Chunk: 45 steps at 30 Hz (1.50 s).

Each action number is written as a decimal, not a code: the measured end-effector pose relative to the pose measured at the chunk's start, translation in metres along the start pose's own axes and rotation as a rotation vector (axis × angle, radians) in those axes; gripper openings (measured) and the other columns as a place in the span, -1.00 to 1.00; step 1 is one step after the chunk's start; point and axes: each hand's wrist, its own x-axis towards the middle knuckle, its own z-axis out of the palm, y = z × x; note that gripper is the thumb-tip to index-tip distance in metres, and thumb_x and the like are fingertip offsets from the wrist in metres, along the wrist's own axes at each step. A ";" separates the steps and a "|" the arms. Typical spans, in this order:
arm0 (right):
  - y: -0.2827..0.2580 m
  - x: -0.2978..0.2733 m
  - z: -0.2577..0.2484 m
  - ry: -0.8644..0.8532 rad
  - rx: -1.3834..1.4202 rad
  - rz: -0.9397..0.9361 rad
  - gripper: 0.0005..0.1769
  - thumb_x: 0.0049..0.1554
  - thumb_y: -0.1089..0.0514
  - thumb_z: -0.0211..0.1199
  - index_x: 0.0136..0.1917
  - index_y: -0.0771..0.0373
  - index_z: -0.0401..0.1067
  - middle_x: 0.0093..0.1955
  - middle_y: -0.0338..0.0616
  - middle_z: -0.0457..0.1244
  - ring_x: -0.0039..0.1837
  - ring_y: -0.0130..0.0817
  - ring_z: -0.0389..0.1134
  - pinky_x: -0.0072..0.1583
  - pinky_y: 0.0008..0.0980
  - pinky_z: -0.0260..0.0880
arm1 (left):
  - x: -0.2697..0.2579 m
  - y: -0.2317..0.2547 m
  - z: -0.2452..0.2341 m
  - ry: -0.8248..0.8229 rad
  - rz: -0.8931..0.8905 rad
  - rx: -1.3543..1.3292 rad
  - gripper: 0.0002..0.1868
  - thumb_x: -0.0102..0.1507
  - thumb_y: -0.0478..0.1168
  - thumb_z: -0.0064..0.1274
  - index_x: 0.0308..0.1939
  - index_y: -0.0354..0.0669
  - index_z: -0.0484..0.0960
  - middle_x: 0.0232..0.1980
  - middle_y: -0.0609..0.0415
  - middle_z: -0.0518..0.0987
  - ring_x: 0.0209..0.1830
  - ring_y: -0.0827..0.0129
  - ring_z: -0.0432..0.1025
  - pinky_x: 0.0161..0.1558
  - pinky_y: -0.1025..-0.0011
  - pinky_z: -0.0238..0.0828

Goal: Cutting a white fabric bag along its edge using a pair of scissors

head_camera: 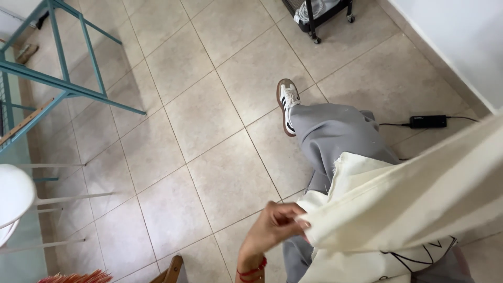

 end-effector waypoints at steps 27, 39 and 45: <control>-0.393 -0.229 0.190 -0.871 0.390 0.226 -0.54 0.36 -0.11 -0.23 0.11 0.18 0.41 -0.28 -0.27 0.36 -0.22 -0.45 0.36 -0.02 -0.37 0.40 | 0.009 0.038 0.101 0.356 0.722 0.348 -0.85 0.42 -0.24 0.03 -0.23 -0.20 0.52 -0.08 -0.12 0.66 -0.01 0.01 0.60 0.11 0.20 0.56; -0.427 -0.231 0.112 -0.685 -0.535 -0.862 -0.28 0.03 -0.62 0.28 0.01 0.02 0.45 -0.23 -0.53 0.33 -0.36 -0.60 0.37 -0.31 -0.40 0.43 | 0.000 0.029 0.102 0.457 0.434 0.240 -0.87 0.36 -0.30 0.13 -0.21 -0.32 0.72 -0.12 -0.08 0.75 -0.35 0.53 0.44 -0.36 0.56 0.23; -0.389 -0.252 0.115 -0.993 -0.715 -0.868 -0.26 0.17 -0.69 0.28 -0.01 0.01 0.33 -0.36 -0.50 0.17 -0.58 -0.50 0.21 -0.58 -0.35 0.19 | -0.007 0.023 0.099 0.507 0.466 0.436 -0.87 0.35 -0.29 0.18 -0.26 -0.28 0.72 -0.47 0.17 0.49 -0.50 0.53 0.22 -0.43 0.51 0.14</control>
